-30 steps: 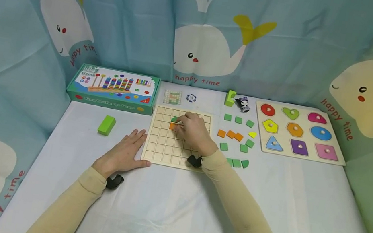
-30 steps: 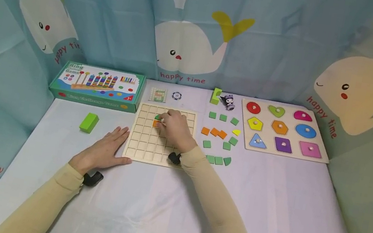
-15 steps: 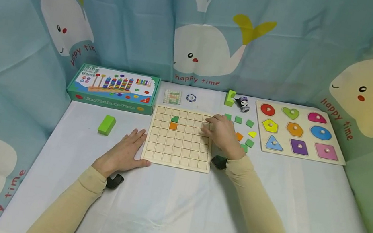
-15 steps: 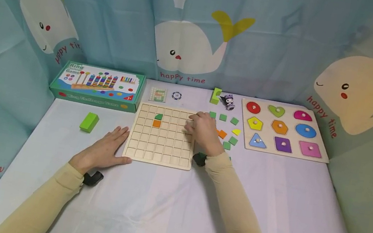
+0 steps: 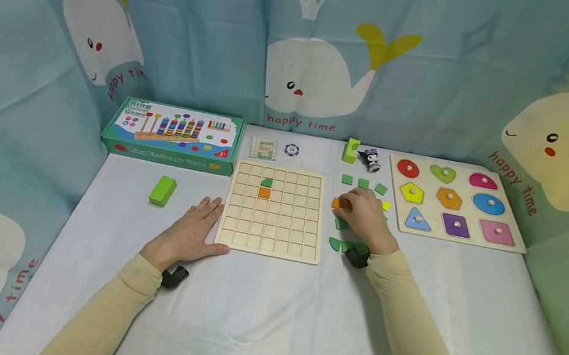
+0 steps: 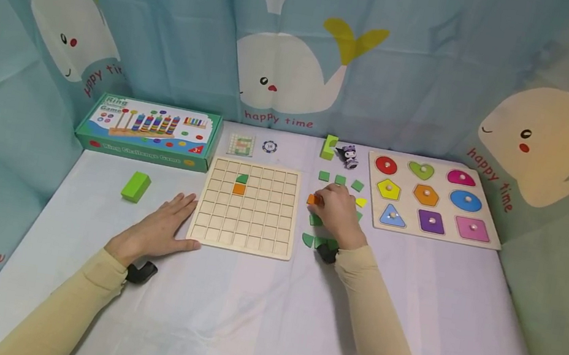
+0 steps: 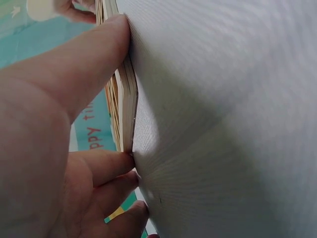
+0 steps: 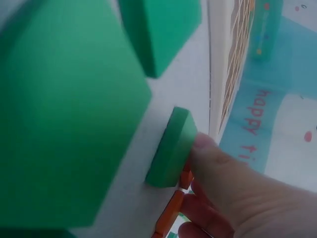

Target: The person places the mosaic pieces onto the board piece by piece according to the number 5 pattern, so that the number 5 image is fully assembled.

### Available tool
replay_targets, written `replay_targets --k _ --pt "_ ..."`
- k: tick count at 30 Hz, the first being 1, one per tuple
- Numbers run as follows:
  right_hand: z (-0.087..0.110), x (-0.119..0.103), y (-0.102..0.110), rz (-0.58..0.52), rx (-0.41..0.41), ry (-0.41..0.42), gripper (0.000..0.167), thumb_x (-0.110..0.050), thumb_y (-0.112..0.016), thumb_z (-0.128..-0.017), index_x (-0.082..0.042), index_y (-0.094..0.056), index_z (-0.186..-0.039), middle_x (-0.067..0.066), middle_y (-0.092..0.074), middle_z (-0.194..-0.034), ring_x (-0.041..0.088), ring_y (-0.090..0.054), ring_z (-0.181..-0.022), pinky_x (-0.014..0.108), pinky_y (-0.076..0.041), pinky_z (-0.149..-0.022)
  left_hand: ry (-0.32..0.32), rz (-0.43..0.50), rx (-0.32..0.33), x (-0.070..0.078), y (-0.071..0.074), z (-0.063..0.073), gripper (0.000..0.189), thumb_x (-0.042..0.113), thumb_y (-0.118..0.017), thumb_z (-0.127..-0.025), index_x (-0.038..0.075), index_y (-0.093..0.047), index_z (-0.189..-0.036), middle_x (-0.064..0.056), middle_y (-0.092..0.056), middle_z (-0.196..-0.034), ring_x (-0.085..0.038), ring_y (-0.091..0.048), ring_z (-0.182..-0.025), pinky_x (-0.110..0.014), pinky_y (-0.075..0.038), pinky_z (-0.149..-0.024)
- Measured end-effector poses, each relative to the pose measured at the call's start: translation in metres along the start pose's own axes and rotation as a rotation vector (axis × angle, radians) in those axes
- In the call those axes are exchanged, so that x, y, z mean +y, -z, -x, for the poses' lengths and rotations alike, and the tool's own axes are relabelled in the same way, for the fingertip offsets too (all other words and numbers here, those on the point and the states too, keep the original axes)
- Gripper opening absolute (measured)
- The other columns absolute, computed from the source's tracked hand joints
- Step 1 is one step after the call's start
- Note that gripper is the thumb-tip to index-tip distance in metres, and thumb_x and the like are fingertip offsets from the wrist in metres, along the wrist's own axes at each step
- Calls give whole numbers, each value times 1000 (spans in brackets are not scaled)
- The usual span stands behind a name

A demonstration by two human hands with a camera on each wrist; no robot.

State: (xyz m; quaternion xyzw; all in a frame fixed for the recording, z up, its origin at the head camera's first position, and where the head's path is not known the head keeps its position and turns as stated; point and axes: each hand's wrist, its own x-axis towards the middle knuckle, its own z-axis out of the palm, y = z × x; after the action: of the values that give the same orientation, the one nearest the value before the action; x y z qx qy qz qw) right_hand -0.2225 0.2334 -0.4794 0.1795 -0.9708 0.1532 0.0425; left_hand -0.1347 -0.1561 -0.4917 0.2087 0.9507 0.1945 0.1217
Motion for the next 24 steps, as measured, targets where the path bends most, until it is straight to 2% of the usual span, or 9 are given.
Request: replay_targets --k 11,19,24 --pt "-1 0 -3 9 22 7 25 -15 -77 -86 3 -73 -103 16 -65 -101 34 -54 -96 48 -46 -79 -4 6 9 1 1 0 100 53 -69 -86 -6 -23 -151 -20 -15 -159 -37 -8 -146 -53 -14 -114" --pt "-2 -2 -7 20 15 -23 28 -16 -76 -88 3 -70 -106 17 -64 -104 34 -54 -98 48 -46 -79 -2 7 -2 1 1 0 100 54 -69 -86 -6 -22 -152 -19 -14 -160 -36 -7 -146 -53 -13 -115" --pt "-5 -4 -8 -78 18 -34 29 -17 -74 -90 3 -69 -111 17 -67 -107 33 -57 -99 47 -46 -85 3 6 -11 -1 0 0 100 54 -68 -87 -6 -22 -152 -19 -13 -160 -36 -7 -146 -52 -13 -115"
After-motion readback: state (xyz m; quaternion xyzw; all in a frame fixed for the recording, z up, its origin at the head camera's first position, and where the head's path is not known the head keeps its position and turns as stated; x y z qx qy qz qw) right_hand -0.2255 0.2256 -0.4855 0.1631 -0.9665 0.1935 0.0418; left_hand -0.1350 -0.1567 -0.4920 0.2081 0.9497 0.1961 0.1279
